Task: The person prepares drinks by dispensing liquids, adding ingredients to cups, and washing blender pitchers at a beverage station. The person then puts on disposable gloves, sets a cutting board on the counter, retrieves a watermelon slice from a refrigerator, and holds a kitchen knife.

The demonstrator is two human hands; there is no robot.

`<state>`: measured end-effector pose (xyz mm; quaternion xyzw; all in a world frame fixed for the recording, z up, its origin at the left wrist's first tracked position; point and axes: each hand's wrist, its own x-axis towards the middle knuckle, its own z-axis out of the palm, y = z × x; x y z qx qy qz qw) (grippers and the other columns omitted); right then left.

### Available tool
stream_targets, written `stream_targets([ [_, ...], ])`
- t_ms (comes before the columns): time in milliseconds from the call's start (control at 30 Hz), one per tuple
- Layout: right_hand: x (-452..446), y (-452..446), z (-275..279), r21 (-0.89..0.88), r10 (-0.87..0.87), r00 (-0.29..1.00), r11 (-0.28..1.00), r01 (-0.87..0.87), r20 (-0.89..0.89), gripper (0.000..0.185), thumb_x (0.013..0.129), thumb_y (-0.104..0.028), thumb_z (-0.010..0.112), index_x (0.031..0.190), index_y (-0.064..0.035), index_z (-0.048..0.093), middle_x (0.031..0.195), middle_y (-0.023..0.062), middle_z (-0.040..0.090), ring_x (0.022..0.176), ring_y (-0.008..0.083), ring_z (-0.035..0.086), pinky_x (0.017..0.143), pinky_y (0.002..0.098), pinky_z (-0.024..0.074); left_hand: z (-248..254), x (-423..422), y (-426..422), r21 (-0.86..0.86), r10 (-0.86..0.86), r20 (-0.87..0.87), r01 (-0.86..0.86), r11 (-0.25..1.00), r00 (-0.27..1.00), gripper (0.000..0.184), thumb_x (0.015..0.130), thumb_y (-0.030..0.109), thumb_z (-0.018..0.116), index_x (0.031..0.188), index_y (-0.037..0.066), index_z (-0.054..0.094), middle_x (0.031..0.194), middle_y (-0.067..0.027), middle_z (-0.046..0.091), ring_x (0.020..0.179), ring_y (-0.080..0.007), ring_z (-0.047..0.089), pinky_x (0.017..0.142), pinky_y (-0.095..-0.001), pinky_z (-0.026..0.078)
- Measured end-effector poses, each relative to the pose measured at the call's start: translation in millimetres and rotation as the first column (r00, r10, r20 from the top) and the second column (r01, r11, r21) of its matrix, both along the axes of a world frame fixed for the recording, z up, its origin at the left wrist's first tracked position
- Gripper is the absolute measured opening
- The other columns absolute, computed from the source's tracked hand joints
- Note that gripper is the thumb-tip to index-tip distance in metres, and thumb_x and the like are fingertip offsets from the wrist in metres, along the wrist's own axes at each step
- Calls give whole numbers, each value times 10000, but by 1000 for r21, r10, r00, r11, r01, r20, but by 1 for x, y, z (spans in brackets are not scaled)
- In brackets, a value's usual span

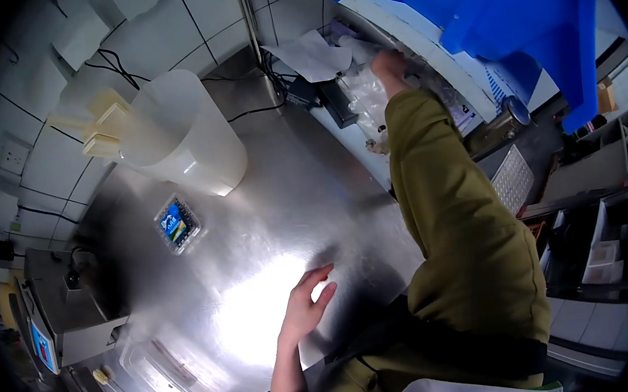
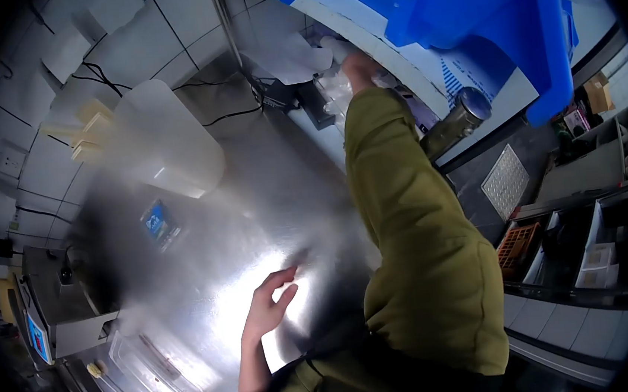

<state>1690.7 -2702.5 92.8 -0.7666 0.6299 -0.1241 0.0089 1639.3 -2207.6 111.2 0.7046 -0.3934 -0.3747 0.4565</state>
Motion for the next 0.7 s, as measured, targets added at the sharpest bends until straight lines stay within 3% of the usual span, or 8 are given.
stream_targets([
  [33,-2,6,17,85,-10,999,996,6,46,312,751,-209,491,1021,-86,588,1143,127,513,1065,267,472,855,461,353,0,4,-7,-24,-1,18,2,1000,1000,306,796,138,576,1079,28,536,1014,-135,555,895,-239,549,786,-294,424],
  [133,6,-93,-24,64,128,992,990,-126,-18,340,744,-218,495,1034,-59,574,1116,163,527,1053,301,493,851,433,381,6,14,-27,-108,4,0,-4,994,1000,306,791,109,574,1083,24,535,1016,-128,556,896,-229,549,792,-289,421],
  [233,2,-18,30,-444,262,946,882,-156,188,316,739,-189,500,1004,-38,581,1053,169,560,987,317,533,821,427,407,9,21,-45,-146,-24,-129,5,989,991,267,824,76,536,1082,3,537,1012,-101,566,932,-171,543,824,-276,417],
  [367,12,-7,30,-659,316,903,750,-50,292,204,718,-226,564,852,-83,617,929,141,590,846,315,563,716,441,426,-3,31,-59,-170,5,-326,-64,983,945,247,833,74,524,1072,14,547,951,-66,583,913,-137,540,816,-256,414],
  [400,17,0,35,-666,378,827,746,-6,416,177,716,-237,589,812,-90,609,871,133,589,774,319,552,681,431,420,-9,35,-63,-143,26,-371,-85,986,928,243,834,78,525,1068,17,550,936,-58,587,908,-128,539,814,-250,412],
  [500,30,50,44,-879,587,724,472,58,363,134,746,-178,570,805,-59,588,839,116,591,736,321,543,674,432,411,-16,45,-85,-138,140,-372,-204,969,918,241,836,92,530,1066,21,552,912,-48,595,897,-113,537,810,-235,408],
  [633,0,174,46,-841,808,333,537,-73,487,70,803,-85,536,800,-17,524,683,116,553,651,281,535,607,347,407,-30,67,-106,-287,337,-343,-439,851,877,223,841,134,538,1030,20,569,930,-45,595,889,-105,534,797,-222,406],
  [700,-21,211,45,-715,730,119,684,-148,673,65,824,-74,526,804,-12,515,650,66,540,548,157,502,515,244,374,-34,77,-112,-382,472,-297,-556,738,830,337,823,131,558,1137,27,494,897,-39,579,781,-70,514,699,-211,421],
])
